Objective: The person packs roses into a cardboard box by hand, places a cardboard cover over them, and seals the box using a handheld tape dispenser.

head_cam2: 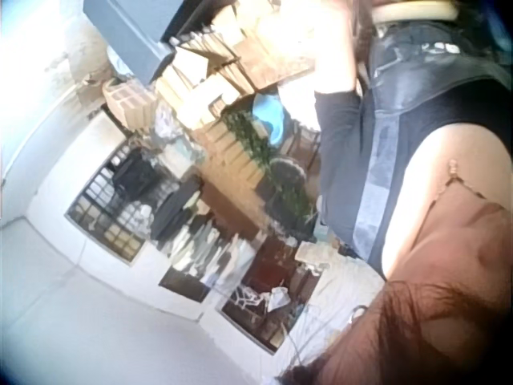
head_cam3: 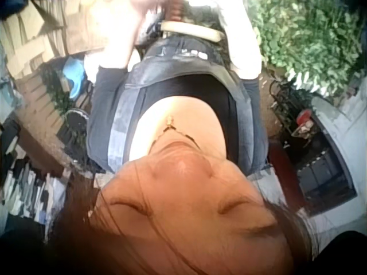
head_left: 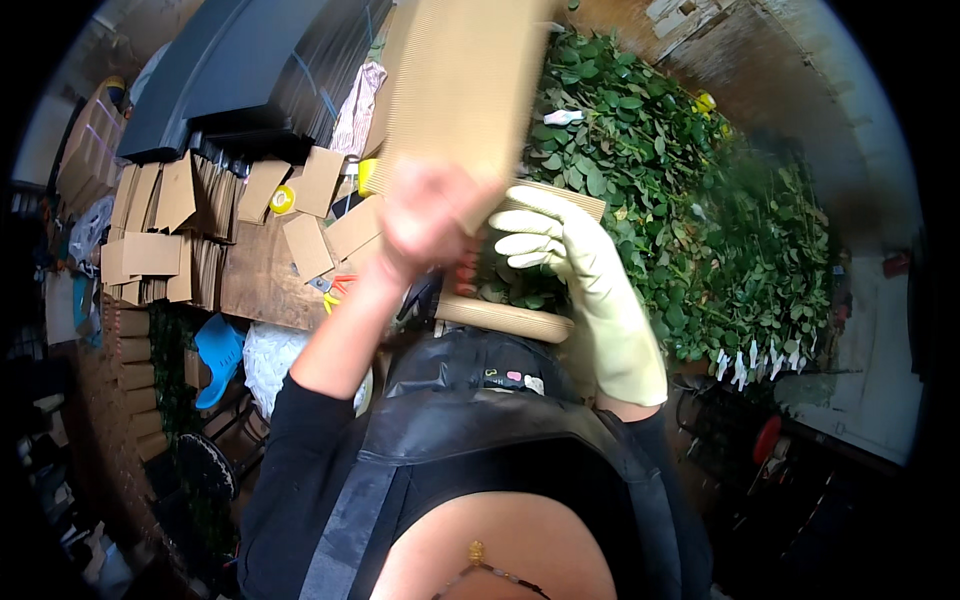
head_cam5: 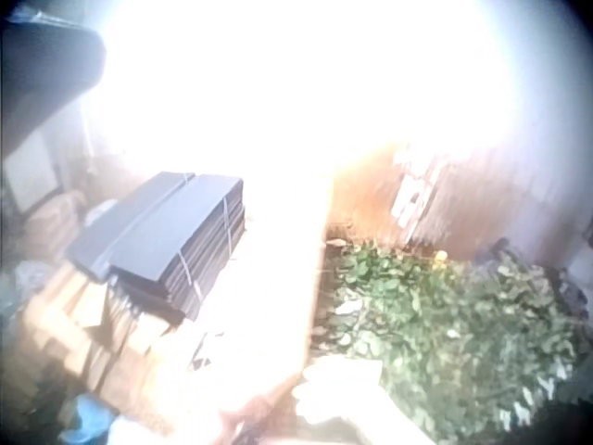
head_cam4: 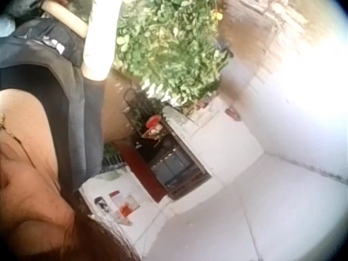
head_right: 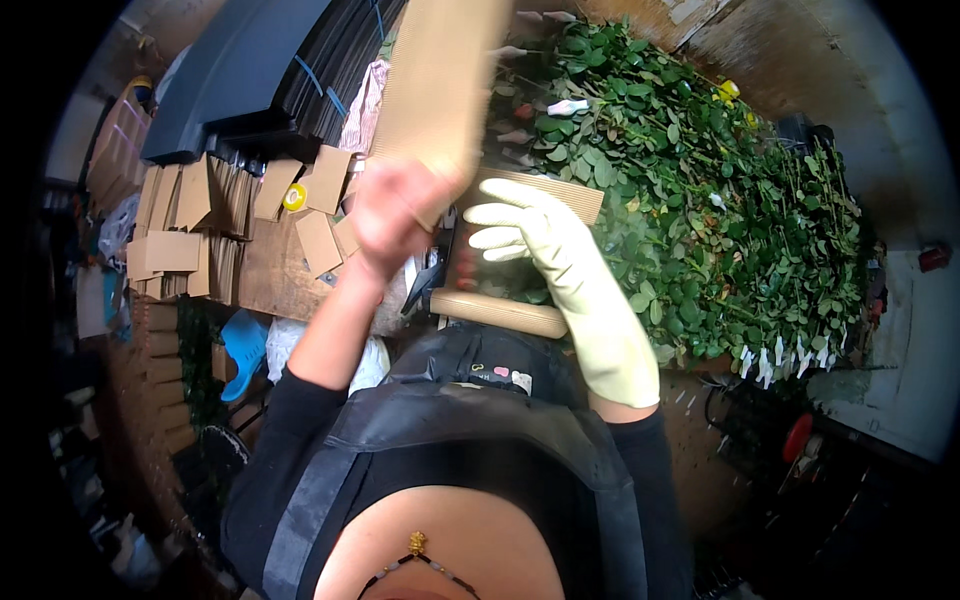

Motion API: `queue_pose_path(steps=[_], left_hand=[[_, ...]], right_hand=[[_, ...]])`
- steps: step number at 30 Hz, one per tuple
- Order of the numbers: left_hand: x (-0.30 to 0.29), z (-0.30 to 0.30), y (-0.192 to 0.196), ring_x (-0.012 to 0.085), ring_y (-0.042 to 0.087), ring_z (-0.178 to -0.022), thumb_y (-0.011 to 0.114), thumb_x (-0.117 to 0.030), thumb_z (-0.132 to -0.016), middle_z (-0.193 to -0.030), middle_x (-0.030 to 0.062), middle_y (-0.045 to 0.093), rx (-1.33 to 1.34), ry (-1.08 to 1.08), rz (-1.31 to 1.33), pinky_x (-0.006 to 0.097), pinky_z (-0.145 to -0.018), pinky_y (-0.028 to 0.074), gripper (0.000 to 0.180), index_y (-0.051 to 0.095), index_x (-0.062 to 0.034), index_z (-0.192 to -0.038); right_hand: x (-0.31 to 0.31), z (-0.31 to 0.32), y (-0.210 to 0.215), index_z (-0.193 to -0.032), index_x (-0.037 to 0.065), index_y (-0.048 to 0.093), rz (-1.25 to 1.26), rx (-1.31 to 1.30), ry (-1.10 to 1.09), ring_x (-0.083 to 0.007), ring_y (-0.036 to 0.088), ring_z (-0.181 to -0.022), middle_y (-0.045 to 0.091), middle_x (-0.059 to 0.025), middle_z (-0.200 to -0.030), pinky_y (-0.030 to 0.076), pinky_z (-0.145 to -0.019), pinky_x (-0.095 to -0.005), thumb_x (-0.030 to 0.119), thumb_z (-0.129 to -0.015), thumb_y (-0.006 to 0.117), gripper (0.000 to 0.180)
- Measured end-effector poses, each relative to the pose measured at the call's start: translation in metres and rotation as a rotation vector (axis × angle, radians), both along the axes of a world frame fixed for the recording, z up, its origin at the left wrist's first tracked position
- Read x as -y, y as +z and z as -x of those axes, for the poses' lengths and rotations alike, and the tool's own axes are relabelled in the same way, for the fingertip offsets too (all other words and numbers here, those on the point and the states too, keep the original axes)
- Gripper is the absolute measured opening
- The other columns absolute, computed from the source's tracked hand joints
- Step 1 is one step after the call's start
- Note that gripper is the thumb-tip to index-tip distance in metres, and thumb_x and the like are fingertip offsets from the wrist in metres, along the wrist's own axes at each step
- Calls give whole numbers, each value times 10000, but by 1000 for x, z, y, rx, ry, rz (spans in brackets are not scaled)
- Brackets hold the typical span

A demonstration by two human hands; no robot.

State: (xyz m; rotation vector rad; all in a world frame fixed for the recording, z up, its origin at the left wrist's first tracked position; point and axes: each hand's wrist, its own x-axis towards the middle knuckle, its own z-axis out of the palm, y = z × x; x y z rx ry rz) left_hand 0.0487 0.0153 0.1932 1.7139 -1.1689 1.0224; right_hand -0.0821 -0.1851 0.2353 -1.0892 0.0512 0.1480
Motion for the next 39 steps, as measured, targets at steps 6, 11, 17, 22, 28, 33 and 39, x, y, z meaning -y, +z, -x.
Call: queue_pose_path(steps=[6, 11, 17, 22, 28, 33, 39], left_hand=[[-16, 56, -19, 238, 676, -862, 840, -304, -838, -941, 92, 698, -648, 82, 23, 373, -791, 521, 329, 723, -37, -992], [-22, 50, -130, 144, 610, -764, 733, -299, -963, -822, 68, 661, -1501, -156, -252, 307, -730, 499, 317, 729, -4, -844], [-36, 46, -192, 95, 485, -560, 773, -365, -923, -590, -15, 560, -1830, -102, -574, 333, -562, 444, 432, 644, -36, -674], [-28, 28, -161, 228, 554, -530, 803, -397, -880, -569, 51, 589, -1412, -3, -1007, 376, -575, 491, 447, 625, -62, -643], [16, 19, -138, 298, 662, -1072, 617, -506, -950, -1207, 133, 683, -379, -343, -953, 434, -892, 535, 525, 667, -66, -1230], [23, 25, -185, 306, 466, -1416, 514, -617, -963, -1549, 159, 475, -324, -371, -1006, 450, -1199, 315, 867, 327, -61, -1601], [21, 31, -192, 319, 469, -1403, 544, -726, -893, -1517, 163, 503, -368, -378, -934, 468, -1179, 338, 956, 396, -47, -1549]], right_hand=[[52, 21, -51, -1021, -23, 664, 526, -276, -378, -116, 648, -724, 704, -69, -872, 533, -676, -246, 163, -985, 722, 198], [91, 58, -114, -1070, 4, 691, 941, -574, -87, -231, 705, -816, 735, -134, -927, 566, -779, -361, 287, -998, 679, 293], [63, 6, -19, -1098, 81, 708, 1399, -730, 524, -353, 693, -1025, 729, -176, -1055, 532, -896, -459, 384, -991, 542, 361], [39, -7, -137, -1046, 90, 680, 1590, 136, 769, -380, 711, -901, 732, -141, -965, 564, -811, -499, 306, -889, 715, 269], [32, -5, -155, -1163, 139, 715, 1590, 154, 793, -337, 723, -992, 750, -123, -1040, 576, -874, -468, 261, -876, 753, 315], [29, -3, -138, -1114, 135, 727, 1539, 16, 795, -353, 722, -994, 746, -153, -1071, 573, -888, -459, 253, -892, 730, 251], [11, -21, -62, -1176, 131, 725, 1359, 600, -87, -352, 695, -1057, 728, -160, -1154, 548, -921, -449, 293, -906, 684, 318]])
